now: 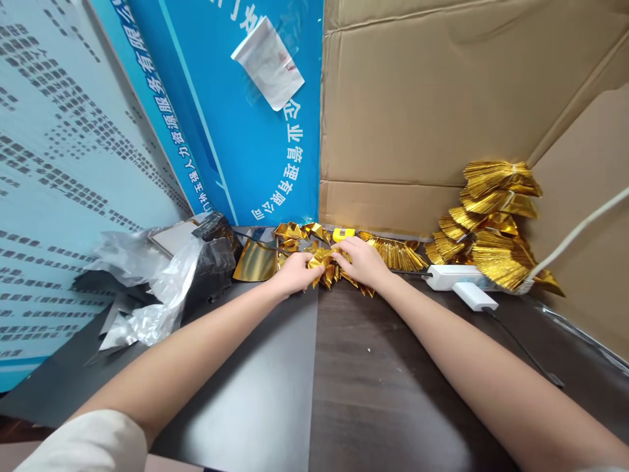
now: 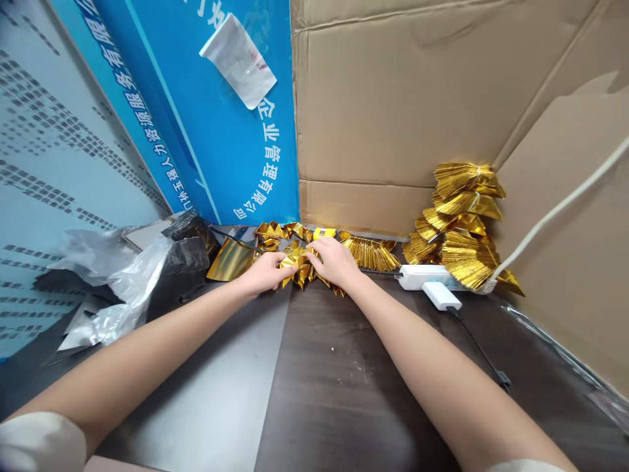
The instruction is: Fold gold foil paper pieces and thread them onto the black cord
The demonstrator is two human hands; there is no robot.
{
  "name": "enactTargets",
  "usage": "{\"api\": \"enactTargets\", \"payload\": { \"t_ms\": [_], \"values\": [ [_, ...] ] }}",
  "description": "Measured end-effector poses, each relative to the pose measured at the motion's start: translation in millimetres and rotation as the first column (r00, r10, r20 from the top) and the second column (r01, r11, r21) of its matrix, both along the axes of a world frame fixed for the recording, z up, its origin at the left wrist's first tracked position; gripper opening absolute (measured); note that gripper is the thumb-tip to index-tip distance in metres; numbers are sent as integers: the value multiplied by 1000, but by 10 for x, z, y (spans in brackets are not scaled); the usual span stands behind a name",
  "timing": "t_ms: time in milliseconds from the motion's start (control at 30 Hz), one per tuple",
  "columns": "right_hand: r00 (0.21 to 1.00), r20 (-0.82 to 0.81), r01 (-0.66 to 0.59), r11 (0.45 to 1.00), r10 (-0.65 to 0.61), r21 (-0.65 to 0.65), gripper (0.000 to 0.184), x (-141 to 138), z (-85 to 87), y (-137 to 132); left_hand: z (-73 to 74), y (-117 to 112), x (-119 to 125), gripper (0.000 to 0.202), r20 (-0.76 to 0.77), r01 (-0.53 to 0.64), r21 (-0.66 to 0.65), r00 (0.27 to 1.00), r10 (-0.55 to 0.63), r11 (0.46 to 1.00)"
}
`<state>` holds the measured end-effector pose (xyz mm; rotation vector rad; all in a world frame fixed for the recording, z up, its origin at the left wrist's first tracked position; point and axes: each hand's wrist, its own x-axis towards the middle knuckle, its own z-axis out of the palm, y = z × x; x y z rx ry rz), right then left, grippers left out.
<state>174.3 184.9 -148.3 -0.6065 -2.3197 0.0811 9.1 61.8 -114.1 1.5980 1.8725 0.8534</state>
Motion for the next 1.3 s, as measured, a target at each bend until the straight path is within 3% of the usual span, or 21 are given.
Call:
{"api": "enactTargets", "payload": {
  "t_ms": [133, 233, 467, 700, 933, 1133, 1300],
  "values": [
    [998, 50, -37, 997, 33, 68, 27, 26, -136, -24, -54, 3, -15, 39, -8, -1, 41, 1000, 1, 999],
    [996, 70, -68, 995, 63, 79, 25, 37, -162, -17, -111, -2, -21, 43, -13, 29, 77, 1000, -28, 997],
    [992, 54, -114, 992, 111, 57, 23, 29, -195, 35, -205, 21, -31, 28, -17, 66, 106, 998, -64, 992],
    [988, 83, -133, 991, 132, 5, 22, 4, -234, 107, -124, 26, 4, 30, -20, 56, 13, 998, -55, 998],
    [991, 104, -76, 996, 81, -55, 15, -18, -223, 108, -70, 17, 28, 34, -38, 71, -25, 997, -72, 997],
    [991, 122, -41, 995, 52, -88, 15, -32, -223, 83, -71, 27, 39, 38, 43, 107, -103, 994, -103, 989],
    [991, 132, -23, 995, 36, -99, 14, -24, -213, 62, -115, 67, 57, 29, 19, 81, -88, 997, -79, 993]
  ]
}}
